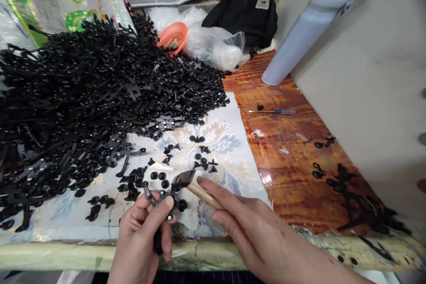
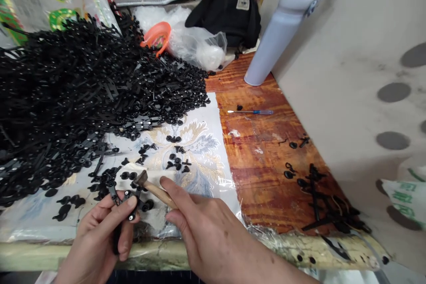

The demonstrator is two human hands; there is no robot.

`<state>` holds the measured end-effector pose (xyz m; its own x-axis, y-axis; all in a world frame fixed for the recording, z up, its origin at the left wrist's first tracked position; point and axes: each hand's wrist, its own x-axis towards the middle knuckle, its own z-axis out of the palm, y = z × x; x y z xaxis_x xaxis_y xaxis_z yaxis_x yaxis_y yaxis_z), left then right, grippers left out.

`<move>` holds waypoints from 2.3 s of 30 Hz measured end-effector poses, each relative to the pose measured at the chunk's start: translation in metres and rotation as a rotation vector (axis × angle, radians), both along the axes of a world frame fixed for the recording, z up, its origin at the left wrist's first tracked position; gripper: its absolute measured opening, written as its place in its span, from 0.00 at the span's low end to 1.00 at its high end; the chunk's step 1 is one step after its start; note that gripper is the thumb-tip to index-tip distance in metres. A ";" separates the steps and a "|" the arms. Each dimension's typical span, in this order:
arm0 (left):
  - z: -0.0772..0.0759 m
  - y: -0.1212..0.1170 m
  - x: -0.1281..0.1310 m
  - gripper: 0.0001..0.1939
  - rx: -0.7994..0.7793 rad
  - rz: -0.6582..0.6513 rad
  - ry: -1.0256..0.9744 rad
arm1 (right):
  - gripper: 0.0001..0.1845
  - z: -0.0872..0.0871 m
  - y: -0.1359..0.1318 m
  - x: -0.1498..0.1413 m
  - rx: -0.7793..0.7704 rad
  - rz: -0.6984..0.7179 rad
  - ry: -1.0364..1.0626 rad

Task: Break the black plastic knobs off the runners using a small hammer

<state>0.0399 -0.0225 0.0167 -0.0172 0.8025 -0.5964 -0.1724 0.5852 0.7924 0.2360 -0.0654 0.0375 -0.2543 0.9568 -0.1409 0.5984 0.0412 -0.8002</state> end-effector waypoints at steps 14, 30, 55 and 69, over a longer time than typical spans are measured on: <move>-0.004 0.001 -0.002 0.15 -0.079 0.035 -0.131 | 0.27 0.014 0.004 0.010 0.272 0.105 -0.325; 0.003 0.002 -0.008 0.16 -0.112 0.006 -0.100 | 0.23 -0.004 0.016 0.009 -0.004 -0.196 0.066; -0.002 0.001 -0.004 0.14 -0.039 -0.045 -0.035 | 0.25 0.006 -0.002 0.007 0.123 0.004 -0.002; 0.001 0.000 -0.002 0.13 -0.119 0.000 -0.140 | 0.26 0.010 0.010 0.009 0.262 0.082 -0.237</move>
<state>0.0379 -0.0221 0.0181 0.0728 0.7265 -0.6833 -0.2762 0.6730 0.6861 0.2451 -0.0553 0.0470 -0.3212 0.9461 0.0426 0.7520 0.2821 -0.5957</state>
